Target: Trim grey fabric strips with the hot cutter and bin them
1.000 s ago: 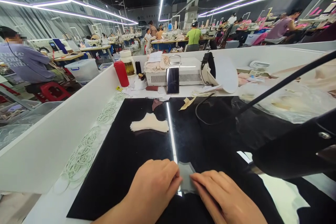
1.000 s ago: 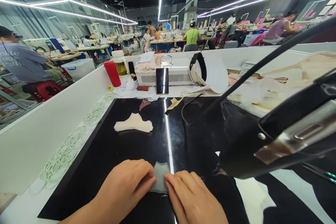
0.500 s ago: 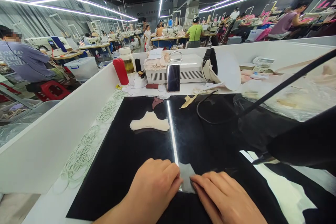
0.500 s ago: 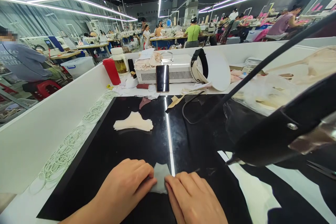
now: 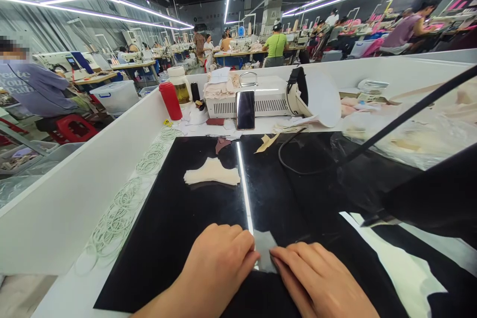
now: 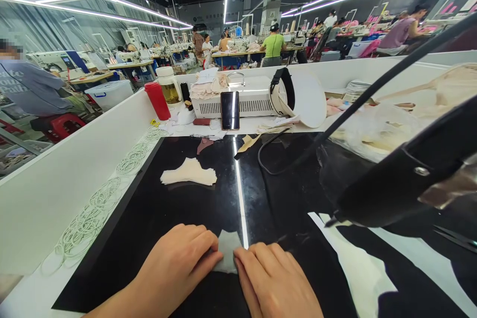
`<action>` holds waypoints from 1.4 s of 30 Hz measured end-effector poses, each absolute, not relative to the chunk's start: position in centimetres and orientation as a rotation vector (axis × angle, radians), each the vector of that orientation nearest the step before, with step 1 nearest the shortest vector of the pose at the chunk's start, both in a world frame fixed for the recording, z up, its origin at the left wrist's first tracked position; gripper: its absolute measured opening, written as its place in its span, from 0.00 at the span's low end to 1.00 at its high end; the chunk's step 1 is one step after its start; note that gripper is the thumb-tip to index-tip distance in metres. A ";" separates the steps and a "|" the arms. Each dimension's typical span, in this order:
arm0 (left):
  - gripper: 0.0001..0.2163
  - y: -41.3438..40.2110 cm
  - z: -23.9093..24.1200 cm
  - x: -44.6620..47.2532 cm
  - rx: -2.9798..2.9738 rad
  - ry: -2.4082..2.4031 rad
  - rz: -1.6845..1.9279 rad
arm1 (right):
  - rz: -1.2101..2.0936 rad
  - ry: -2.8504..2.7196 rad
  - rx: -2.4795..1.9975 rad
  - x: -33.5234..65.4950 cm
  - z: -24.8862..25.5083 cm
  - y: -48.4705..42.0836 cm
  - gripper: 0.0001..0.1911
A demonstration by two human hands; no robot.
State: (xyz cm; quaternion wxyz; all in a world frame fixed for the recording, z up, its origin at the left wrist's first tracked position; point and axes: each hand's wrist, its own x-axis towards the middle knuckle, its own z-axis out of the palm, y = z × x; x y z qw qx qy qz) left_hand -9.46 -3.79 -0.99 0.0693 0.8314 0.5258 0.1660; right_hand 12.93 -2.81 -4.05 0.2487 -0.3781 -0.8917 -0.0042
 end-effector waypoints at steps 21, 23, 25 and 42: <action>0.07 -4.4 -0.8 -9.0 2.757 1.292 0.755 | 0.035 -2.387 -1.057 12.4 -4.0 -3.0 0.11; 0.08 -4.5 -1.2 -8.9 2.746 1.221 0.748 | 0.010 -2.368 -1.053 12.3 -3.9 -3.0 0.12; 0.08 -4.5 -1.5 -8.8 2.756 1.189 0.749 | -0.006 -2.347 -1.044 12.2 -3.9 -2.9 0.13; 0.09 -4.2 -0.7 -8.3 2.827 1.219 0.765 | -0.002 -2.400 -1.041 12.6 -4.5 -2.9 0.12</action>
